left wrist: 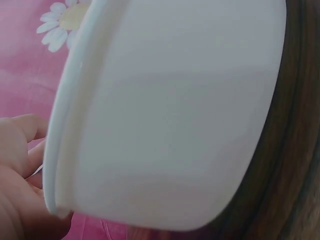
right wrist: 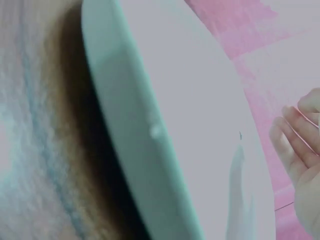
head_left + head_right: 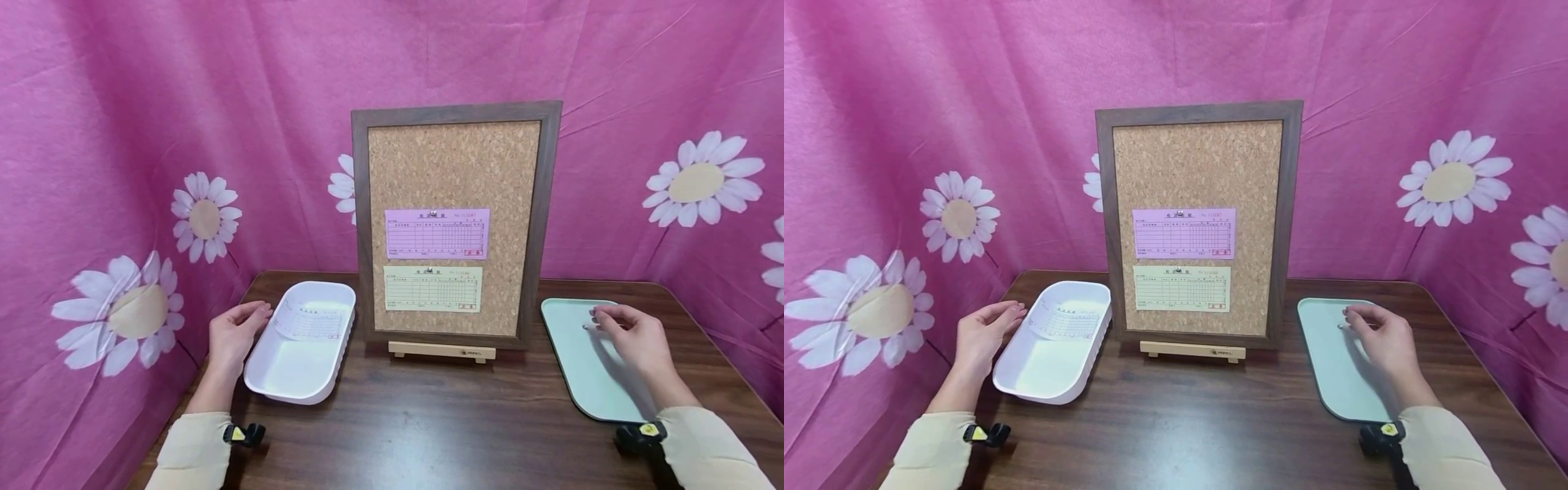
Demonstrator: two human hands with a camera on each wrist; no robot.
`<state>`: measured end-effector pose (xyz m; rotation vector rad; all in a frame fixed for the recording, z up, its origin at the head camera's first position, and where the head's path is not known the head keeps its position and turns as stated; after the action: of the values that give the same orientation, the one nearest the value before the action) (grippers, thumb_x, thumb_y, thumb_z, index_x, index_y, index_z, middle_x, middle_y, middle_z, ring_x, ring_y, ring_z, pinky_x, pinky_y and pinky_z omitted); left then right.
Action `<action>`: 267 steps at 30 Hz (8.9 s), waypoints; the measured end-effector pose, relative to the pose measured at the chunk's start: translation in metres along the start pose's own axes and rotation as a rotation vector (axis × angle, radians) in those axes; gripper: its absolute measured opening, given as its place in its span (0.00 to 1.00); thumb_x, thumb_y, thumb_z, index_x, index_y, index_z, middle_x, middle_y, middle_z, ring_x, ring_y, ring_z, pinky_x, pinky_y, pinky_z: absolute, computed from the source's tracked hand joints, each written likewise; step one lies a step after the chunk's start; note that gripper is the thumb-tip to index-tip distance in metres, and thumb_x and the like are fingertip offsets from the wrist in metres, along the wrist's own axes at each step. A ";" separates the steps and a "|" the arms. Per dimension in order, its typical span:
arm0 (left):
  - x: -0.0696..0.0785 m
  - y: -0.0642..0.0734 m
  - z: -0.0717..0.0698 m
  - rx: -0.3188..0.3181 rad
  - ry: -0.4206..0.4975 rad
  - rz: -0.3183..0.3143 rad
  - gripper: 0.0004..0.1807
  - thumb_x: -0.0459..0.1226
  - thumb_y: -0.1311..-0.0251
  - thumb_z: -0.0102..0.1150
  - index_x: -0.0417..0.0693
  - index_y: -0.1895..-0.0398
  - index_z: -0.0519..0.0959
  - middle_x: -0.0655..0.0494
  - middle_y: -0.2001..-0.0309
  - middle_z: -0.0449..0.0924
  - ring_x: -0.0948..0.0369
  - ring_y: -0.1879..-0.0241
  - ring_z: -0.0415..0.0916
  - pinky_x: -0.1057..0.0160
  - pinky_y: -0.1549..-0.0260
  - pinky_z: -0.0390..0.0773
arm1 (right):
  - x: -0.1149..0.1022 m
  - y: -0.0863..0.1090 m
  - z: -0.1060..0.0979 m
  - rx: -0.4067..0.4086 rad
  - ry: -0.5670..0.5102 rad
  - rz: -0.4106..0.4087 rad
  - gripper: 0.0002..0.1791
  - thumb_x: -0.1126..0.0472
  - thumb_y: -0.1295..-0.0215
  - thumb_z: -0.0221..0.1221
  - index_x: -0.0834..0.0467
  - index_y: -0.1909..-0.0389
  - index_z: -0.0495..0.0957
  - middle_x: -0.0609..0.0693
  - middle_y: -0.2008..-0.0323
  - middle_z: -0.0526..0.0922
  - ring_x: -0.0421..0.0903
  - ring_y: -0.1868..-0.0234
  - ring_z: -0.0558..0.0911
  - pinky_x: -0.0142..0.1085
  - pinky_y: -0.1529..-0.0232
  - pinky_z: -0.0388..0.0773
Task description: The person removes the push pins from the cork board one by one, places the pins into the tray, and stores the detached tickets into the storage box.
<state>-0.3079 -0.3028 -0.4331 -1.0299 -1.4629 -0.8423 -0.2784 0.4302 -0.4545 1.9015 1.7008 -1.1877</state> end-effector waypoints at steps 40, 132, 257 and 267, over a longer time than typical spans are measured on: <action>0.045 0.010 0.049 -0.201 0.044 0.175 0.17 0.29 0.25 0.61 0.21 0.41 0.80 0.74 0.62 0.89 0.75 0.57 0.87 0.74 0.51 0.86 | -0.099 0.004 0.003 0.027 -0.153 -0.232 0.10 0.69 0.24 0.64 0.71 0.49 0.86 0.18 0.61 0.86 0.19 0.62 0.85 0.13 0.61 0.78; 0.097 0.027 0.154 -0.340 0.251 0.300 0.15 0.23 0.31 0.63 0.25 0.42 0.82 0.28 0.43 0.86 0.63 0.52 0.90 0.69 0.46 0.86 | -0.214 -0.004 0.048 -0.038 -0.369 -0.358 0.09 0.69 0.26 0.65 0.69 0.51 0.87 0.31 0.59 0.91 0.28 0.58 0.89 0.19 0.56 0.84; 0.122 0.043 0.214 -0.205 0.057 0.436 0.11 0.35 0.36 0.72 0.33 0.59 0.89 0.36 0.30 0.71 0.42 0.29 0.70 0.44 0.24 0.68 | -0.305 -0.034 0.096 0.061 -0.351 -0.454 0.07 0.68 0.27 0.67 0.66 0.54 0.89 0.64 0.58 0.91 0.28 0.65 0.81 0.18 0.63 0.77; 0.121 0.042 0.211 -0.199 0.046 0.413 0.12 0.37 0.36 0.71 0.33 0.58 0.90 0.33 0.26 0.69 0.38 0.23 0.65 0.41 0.19 0.61 | -0.322 -0.034 0.099 0.142 -0.226 -0.509 0.07 0.69 0.29 0.67 0.67 0.54 0.89 0.63 0.59 0.92 0.49 0.64 0.85 0.16 0.63 0.72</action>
<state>-0.3490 -0.0760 -0.3450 -1.3938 -1.0870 -0.7129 -0.3272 0.1555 -0.2627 1.3671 2.0795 -1.6725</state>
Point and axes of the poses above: each hand's wrist, its own y-axis away from the middle knuckle, its own z-axis out of the palm, x = y × z, the point moved 8 cm from there along -y, towards the middle knuckle
